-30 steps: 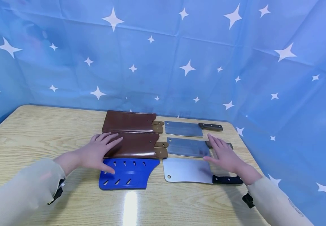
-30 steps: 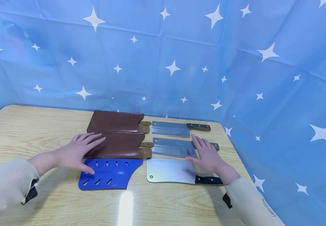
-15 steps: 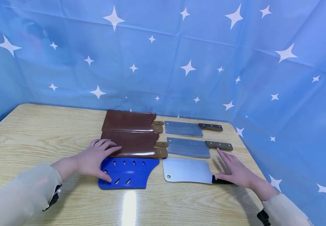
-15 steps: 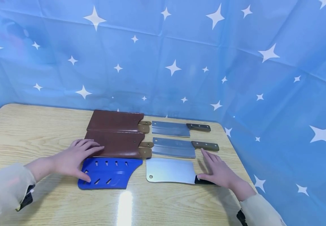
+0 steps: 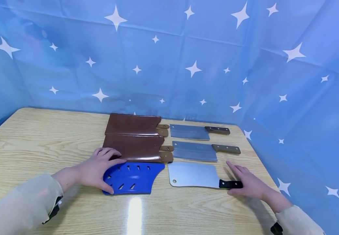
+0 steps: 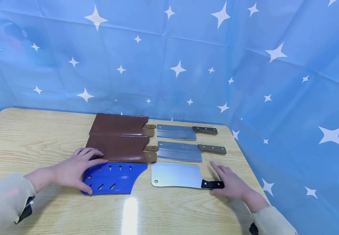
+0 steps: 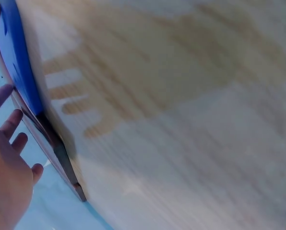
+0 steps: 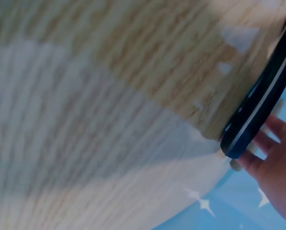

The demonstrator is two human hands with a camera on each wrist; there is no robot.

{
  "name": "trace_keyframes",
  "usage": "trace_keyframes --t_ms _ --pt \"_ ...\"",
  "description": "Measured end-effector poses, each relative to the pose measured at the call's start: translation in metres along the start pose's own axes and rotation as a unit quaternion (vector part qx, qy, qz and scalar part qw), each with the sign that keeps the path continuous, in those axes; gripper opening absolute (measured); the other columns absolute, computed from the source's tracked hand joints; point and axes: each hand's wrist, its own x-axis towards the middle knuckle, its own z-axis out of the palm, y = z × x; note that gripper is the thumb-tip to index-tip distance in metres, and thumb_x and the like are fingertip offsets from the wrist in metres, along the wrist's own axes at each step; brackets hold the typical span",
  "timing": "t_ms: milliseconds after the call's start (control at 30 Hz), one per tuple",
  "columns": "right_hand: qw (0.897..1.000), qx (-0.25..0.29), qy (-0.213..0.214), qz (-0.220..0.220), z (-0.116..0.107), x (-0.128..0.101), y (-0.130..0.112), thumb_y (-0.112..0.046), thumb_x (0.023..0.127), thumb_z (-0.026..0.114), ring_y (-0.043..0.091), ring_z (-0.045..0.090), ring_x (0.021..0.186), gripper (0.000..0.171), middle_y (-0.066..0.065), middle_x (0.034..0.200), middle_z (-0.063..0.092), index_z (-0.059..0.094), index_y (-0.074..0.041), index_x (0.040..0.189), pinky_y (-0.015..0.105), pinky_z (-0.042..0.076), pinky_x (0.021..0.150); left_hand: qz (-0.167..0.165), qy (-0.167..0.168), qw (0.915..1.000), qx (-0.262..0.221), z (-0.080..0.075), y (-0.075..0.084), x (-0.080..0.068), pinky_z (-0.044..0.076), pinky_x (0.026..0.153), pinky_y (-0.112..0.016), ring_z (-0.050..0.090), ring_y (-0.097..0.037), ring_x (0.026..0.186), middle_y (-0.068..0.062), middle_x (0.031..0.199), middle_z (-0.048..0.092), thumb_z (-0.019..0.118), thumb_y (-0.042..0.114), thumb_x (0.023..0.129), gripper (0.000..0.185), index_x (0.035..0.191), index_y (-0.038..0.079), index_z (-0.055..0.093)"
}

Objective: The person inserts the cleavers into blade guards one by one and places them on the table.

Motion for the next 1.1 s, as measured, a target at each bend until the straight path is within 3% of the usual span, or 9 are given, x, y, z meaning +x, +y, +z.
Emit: trace_keyframes --t_ms 67,167,233,333,633,733,933,1100 --pt "1.0 0.003 -0.007 -0.006 -0.002 0.0 0.001 -0.049 0.074 0.073 0.046 0.046 0.115 0.084 0.027 0.129 0.047 0.042 -0.004 0.138 0.056 0.043 0.086 0.01 0.006 0.9999 0.003 0.001 0.001 -0.001 0.027 0.096 -0.058 0.038 -0.029 0.121 -0.009 0.13 0.045 0.06 0.082 0.059 0.096 0.131 0.019 0.055" --pt "1.0 0.01 -0.01 -0.027 -0.004 0.001 0.004 -0.041 0.075 0.075 0.027 0.055 0.1 0.055 0.013 0.113 0.055 0.06 -0.006 0.116 0.041 0.048 0.079 0.02 0.014 0.9996 0.009 0.002 0.003 -0.002 0.03 0.094 -0.055 0.039 -0.027 0.119 -0.008 0.129 0.046 0.06 0.083 0.057 0.097 0.129 0.017 0.057" --pt "0.999 0.024 -0.012 -0.045 -0.006 0.003 0.006 -0.035 0.076 0.075 0.012 0.052 0.088 0.036 0.002 0.101 0.055 0.064 -0.012 0.102 0.032 0.046 0.072 0.02 0.014 0.9997 0.009 0.003 0.004 -0.003 0.031 0.092 -0.051 0.04 -0.025 0.117 -0.008 0.129 0.046 0.06 0.083 0.056 0.099 0.129 0.016 0.057" --pt "0.996 0.061 -0.015 -0.064 -0.007 0.003 0.009 -0.028 0.079 0.074 0.0 0.045 0.079 0.021 -0.005 0.092 0.053 0.063 -0.016 0.092 0.024 0.041 0.065 0.014 0.0 0.9999 0.002 0.002 0.006 -0.004 0.034 0.091 -0.046 0.04 -0.022 0.116 -0.006 0.129 0.045 0.06 0.083 0.056 0.101 0.129 0.015 0.056" --pt "0.983 0.145 -0.034 -0.102 -0.008 -0.003 0.019 -0.018 0.082 0.07 -0.002 0.042 0.07 0.018 -0.008 0.082 0.054 0.055 -0.016 0.093 0.023 0.032 0.058 -0.004 -0.04 0.9987 -0.033 0.002 0.017 -0.012 0.04 0.094 -0.046 0.043 -0.023 0.116 -0.006 0.129 0.047 0.062 0.081 0.058 0.108 0.136 0.009 0.046" --pt "0.984 0.154 -0.024 -0.091 -0.008 -0.005 0.021 -0.018 0.08 0.072 -0.002 0.044 0.07 0.018 -0.009 0.08 0.055 0.057 -0.016 0.091 0.022 0.033 0.058 -0.017 -0.035 0.9984 -0.041 0.004 0.023 -0.012 0.04 0.094 -0.046 0.043 -0.024 0.117 -0.008 0.129 0.046 0.065 0.078 0.058 0.111 0.139 0.006 0.041" --pt "0.984 0.169 -0.023 -0.042 -0.015 -0.011 0.02 -0.018 0.079 0.074 -0.002 0.051 0.074 0.019 -0.007 0.086 0.062 0.064 -0.012 0.094 0.022 0.04 0.061 -0.048 -0.048 0.9934 -0.093 0.004 0.031 -0.012 0.044 0.092 -0.041 0.04 -0.023 0.116 -0.012 0.13 0.039 0.079 0.053 0.059 0.11 0.141 -0.003 0.033" --pt "0.98 0.191 -0.004 -0.061 -0.028 -0.016 0.018 -0.009 0.078 0.074 -0.003 0.056 0.078 0.022 -0.008 0.091 0.066 0.068 -0.006 0.099 0.022 0.045 0.062 -0.051 -0.06 0.9865 -0.143 -0.004 0.032 -0.013 0.045 0.087 -0.037 0.039 -0.021 0.114 -0.008 0.128 0.037 0.082 0.047 0.057 0.104 0.139 0.002 0.037"
